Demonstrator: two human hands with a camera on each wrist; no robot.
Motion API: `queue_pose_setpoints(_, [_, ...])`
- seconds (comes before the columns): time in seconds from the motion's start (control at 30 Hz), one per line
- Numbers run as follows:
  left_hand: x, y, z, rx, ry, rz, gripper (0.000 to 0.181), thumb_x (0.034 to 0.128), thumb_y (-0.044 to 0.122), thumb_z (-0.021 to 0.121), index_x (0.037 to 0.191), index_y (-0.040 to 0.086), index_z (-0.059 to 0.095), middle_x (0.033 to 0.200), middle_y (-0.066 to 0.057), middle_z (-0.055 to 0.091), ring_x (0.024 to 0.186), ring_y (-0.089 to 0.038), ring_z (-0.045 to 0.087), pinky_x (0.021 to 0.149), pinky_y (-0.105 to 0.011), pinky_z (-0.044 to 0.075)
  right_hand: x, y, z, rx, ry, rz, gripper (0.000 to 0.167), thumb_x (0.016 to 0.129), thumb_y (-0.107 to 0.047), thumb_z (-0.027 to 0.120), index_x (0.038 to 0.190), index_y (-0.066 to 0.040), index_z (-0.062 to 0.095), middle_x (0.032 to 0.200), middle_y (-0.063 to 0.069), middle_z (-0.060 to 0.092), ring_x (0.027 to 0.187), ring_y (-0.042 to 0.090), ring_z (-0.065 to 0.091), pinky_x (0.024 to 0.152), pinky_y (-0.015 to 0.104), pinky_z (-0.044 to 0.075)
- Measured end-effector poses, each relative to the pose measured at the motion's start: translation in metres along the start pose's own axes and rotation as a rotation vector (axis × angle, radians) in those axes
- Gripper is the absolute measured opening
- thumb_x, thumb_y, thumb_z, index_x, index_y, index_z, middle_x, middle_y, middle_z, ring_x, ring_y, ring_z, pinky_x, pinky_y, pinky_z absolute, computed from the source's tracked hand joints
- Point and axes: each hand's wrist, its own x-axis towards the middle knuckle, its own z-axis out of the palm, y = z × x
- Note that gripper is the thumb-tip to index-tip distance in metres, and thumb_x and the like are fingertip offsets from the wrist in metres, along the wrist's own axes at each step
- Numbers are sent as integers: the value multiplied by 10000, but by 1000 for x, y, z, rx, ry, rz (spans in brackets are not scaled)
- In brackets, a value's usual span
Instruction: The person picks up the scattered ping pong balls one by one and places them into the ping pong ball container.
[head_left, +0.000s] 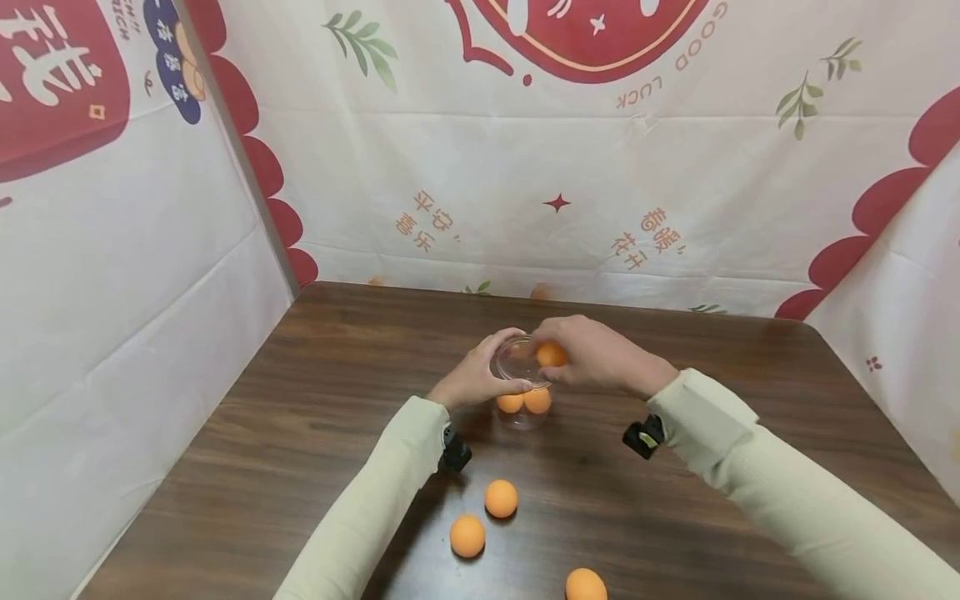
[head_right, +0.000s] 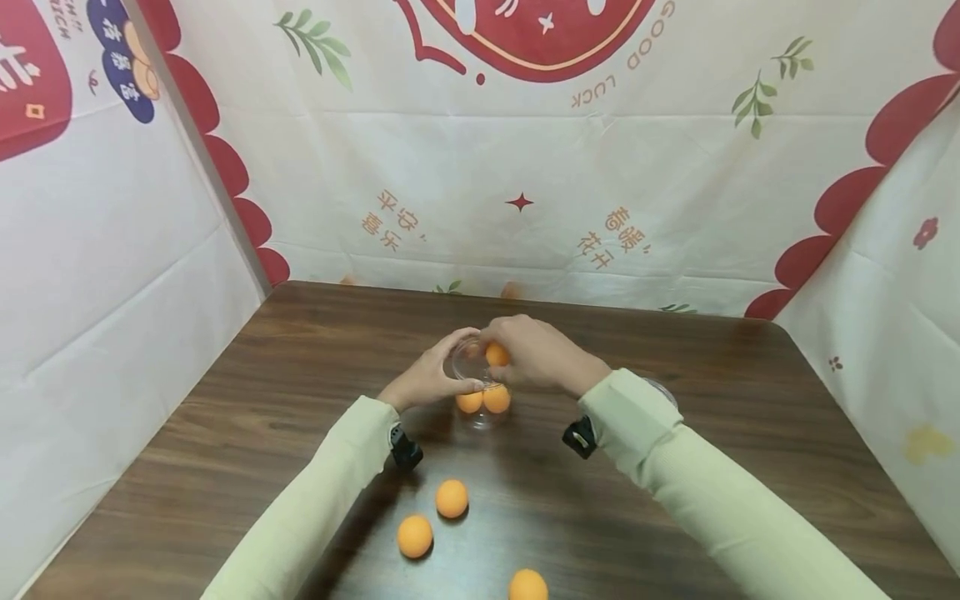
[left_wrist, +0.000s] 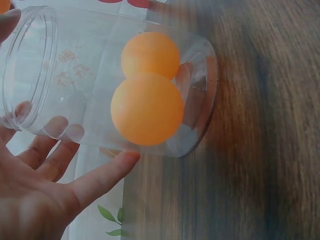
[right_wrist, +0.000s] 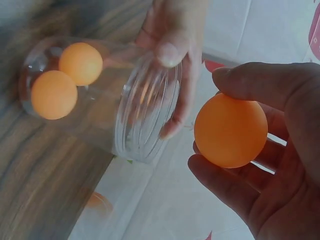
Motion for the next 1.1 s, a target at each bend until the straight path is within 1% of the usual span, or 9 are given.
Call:
queue_pose_setpoints(0.1, [0,0,1,1,-4,1,773,829,259,737,1469,197,307,1486,-77,341,1285,-255,480,1030,-415,419,11,2,3,21,-9,11,238,806,-89,730,1042,-86,702,1049,45,677,904,188,605,772,367,504])
queue_pose_setpoints(0.2, [0,1,-1,3,-20,4,818,832,271,732,1496,172,265,1494,-93,329,1251,-252,504,1027,-415,420,19,5,8,32,-13,24,214,810,-88,722,1024,-96,711,1068,60,675,937,204,611,803,383,505])
queue_pose_setpoints(0.27, [1,1,-1,4,-23,5,838,831,283,731,1505,161,248,1500,-93,321,1244,-246,504,1032,-421,414,23,8,12,39,-26,38,207,814,-90,717,1021,-100,716,1076,67,672,950,211,610,818,391,504])
queue_pose_setpoints(0.33, [1,1,-2,28,-10,3,850,819,298,740,1504,161,255,1503,-74,328,1302,-222,434,1049,-432,391,27,11,17,47,-44,53,202,821,-92,708,1022,-98,717,1080,72,668,941,212,607,818,393,505])
queue_pose_setpoints(0.47, [0,0,-2,46,10,-3,853,803,310,752,1496,168,276,1501,-48,341,1308,-198,413,1056,-441,376,33,16,26,49,-73,58,197,821,-108,709,1017,-116,722,1075,63,668,944,205,605,820,393,506])
queue_pose_setpoints(0.57, [0,-1,-2,41,14,-3,841,801,312,753,1490,180,288,1494,-40,351,1293,-195,426,1049,-435,383,36,19,31,30,-73,24,202,809,-106,712,1010,-121,726,1068,54,677,967,212,616,826,401,508])
queue_pose_setpoints(0.67, [-1,0,-2,41,12,-5,839,806,312,748,1492,184,283,1494,-43,350,1287,-197,435,1045,-428,389,38,19,36,-1,-61,4,230,801,-88,700,1029,-106,722,1064,53,684,932,208,624,779,386,515])
queue_pose_setpoints(0.87, [-1,2,-2,35,7,-4,844,814,293,739,1500,164,265,1498,-54,350,1298,-202,434,1060,-415,378,39,17,41,-76,-54,30,264,804,-97,697,1067,-108,718,1075,61,682,899,206,626,714,370,520])
queue_pose_setpoints(1.1, [-2,2,-2,24,7,-6,823,822,261,738,1495,176,272,1485,-38,371,1284,-192,445,1049,-396,390,39,17,43,-85,-65,34,270,822,-111,695,1092,-103,709,1060,69,671,879,202,612,724,369,519])
